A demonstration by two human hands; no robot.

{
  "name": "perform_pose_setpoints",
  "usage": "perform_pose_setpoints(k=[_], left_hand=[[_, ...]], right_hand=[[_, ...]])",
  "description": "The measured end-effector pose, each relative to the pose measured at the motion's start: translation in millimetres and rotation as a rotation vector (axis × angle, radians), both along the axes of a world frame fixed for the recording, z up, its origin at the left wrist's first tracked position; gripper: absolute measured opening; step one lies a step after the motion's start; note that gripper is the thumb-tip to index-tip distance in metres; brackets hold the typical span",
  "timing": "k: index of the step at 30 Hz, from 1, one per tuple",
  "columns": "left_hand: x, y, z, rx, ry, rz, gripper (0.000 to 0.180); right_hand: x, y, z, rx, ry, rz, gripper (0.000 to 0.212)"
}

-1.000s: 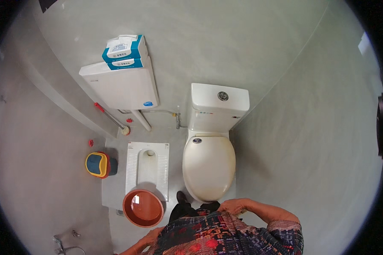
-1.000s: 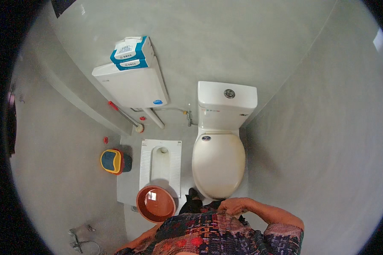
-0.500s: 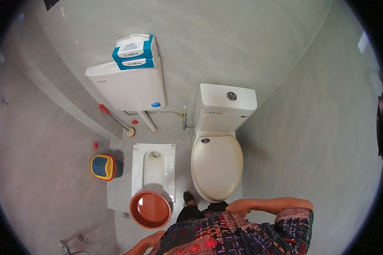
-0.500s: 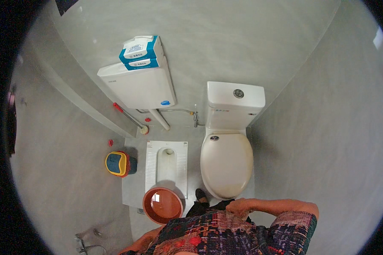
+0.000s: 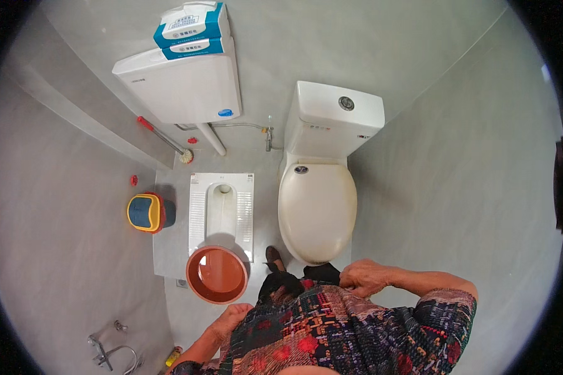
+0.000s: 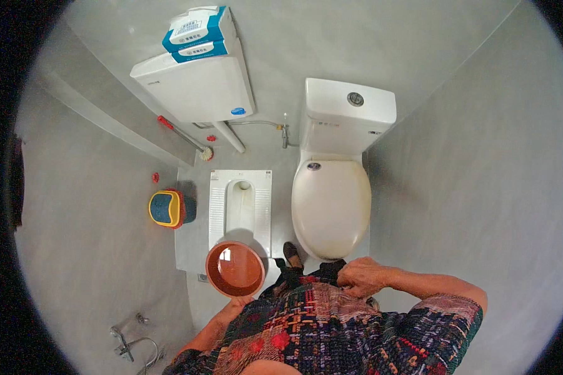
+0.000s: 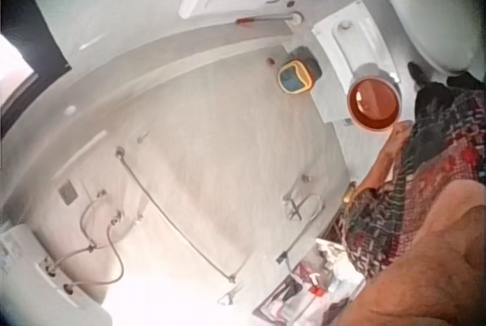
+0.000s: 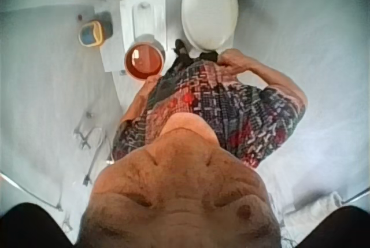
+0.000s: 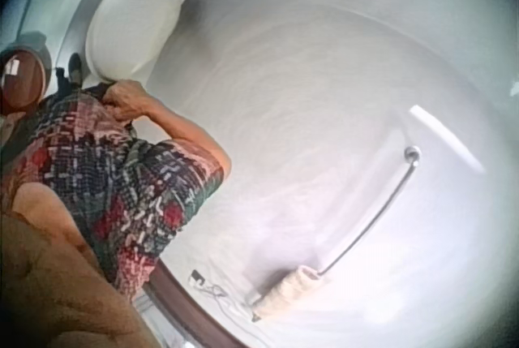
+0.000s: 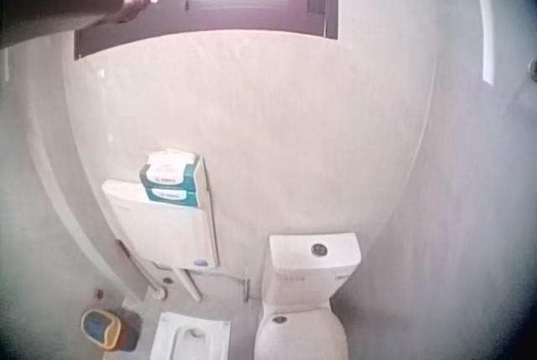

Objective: The person wipes the bathroom walls and toilet surfaces using a cloth. They dip the cloth into a red basin of water, wring it out, and continue wiping the toilet seat, lid, and tank. The person also wipes the wall near a towel rack.

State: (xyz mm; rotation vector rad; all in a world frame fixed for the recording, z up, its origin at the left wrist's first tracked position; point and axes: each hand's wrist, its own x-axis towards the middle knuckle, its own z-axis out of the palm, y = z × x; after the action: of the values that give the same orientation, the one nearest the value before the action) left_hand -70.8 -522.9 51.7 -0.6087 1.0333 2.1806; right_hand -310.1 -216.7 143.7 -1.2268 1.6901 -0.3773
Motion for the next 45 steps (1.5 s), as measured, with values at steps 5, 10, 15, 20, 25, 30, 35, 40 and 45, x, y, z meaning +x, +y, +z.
perform_pose_setpoints(k=[5,10,15,20,25,30,35,40,45], left_hand=[[2.0,-13.1,32.1,0.019,-0.19,-0.071,0.023],[-5.0,-13.4,57.0,-0.107,-0.335,-0.278,0.031],[-2.9,-5.4,62.0,-0.178,-0.338,-0.237,0.039],[0.1,-7.5,55.1,-0.08,-0.266,-0.145,0.04],[0.0,-15.3,35.7,-0.071,-0.175,-0.262,0.038],[-6.2,-34.0,-12.4,-0.087,0.056,-0.482,0.036],[-82.9,-6.9,18.2,-0.22,0.327,-0.538,0.025],[-115.7,42.4,-18.5,-0.296,0.38,-0.49,0.025],[-120.3,80.6,-28.6,-0.498,0.553,-0.579,0.022]], right_hand=[[-6.3,-2.0,-18.9,-0.099,-0.055,0.107,0.023],[-8.8,-4.1,-17.4,-0.098,-0.119,0.093,0.021],[-13.0,4.4,-2.4,-0.065,-0.156,0.061,0.023],[-6.3,21.3,-10.6,-0.109,-0.186,-0.021,0.022],[-9.0,26.1,-10.5,-0.148,-0.159,-0.011,0.021],[-9.5,23.7,3.6,-0.065,-0.186,-0.046,0.029],[-2.2,48.0,-2.3,-0.069,-0.194,-0.157,0.034],[-1.9,48.6,-5.2,-0.09,-0.197,-0.177,0.033],[-5.1,51.4,-12.3,-0.071,-0.163,-0.135,0.028]])
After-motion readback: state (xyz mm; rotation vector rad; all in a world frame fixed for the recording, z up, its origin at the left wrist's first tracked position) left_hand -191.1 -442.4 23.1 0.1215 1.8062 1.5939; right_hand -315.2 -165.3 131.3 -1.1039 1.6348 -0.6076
